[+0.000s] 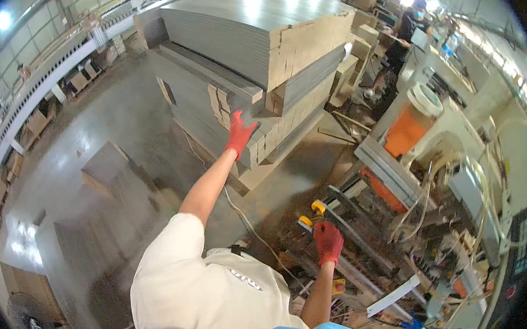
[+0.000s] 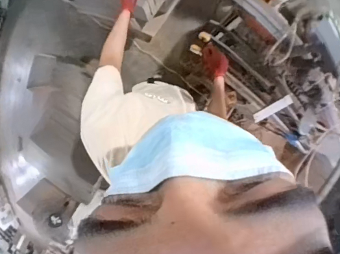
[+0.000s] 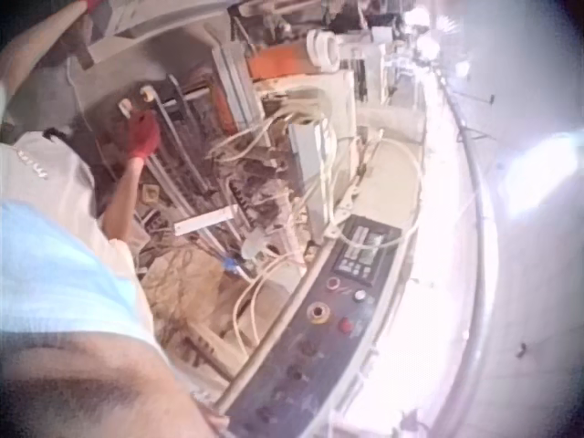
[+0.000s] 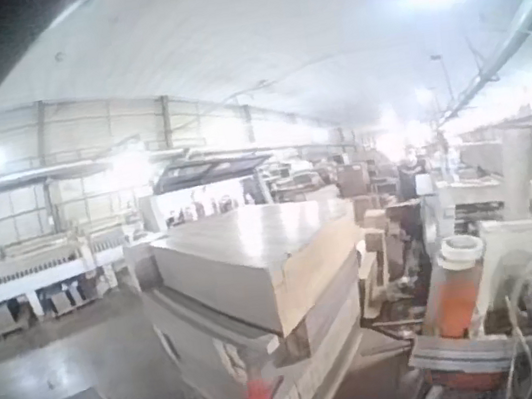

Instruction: The person repeatedly picks up thin, rectangular wood pieces from a stack, places them into a machine, and then stacks the processed pieces onto a growing pile. The person wears red gloves and operates the machine by hand throughout the clip.

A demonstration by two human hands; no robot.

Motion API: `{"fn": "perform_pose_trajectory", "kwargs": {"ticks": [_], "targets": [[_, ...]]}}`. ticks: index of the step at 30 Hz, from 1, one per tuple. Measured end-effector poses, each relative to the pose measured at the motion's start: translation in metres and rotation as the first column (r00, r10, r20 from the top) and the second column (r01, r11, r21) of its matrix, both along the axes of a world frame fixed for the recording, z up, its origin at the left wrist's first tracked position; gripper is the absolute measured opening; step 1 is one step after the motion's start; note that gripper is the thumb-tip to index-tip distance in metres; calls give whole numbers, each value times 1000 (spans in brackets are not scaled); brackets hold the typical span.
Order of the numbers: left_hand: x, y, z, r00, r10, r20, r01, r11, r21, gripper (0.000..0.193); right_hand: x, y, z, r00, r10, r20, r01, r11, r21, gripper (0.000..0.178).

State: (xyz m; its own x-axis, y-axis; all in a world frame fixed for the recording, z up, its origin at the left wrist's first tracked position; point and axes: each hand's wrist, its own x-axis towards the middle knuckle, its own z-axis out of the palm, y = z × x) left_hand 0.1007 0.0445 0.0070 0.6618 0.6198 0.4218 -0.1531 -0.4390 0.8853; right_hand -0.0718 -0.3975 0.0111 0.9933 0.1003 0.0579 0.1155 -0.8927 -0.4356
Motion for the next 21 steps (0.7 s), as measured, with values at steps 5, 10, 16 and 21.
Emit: {"fn": "perform_pose_trajectory", "kwargs": {"ticks": [5,10,16,21], "targets": [[118,-19,10,989,121,-89,-112,989,99,71,-12,-18,7,994,-99,-45,98,995,-9,39],[134,39,-1,969,247,10,-246,961,123,57,-2,-7,-2,991,-74,-115,69,996,-50,40],[140,111,-39,907,235,350,-4,835,-550,36,2,3,5,993,-77,-89,74,996,-41,39],[107,101,-8,970,31,242,167,637,-753,28,-10,2,14,979,-155,-136,151,988,-38,35]]}}
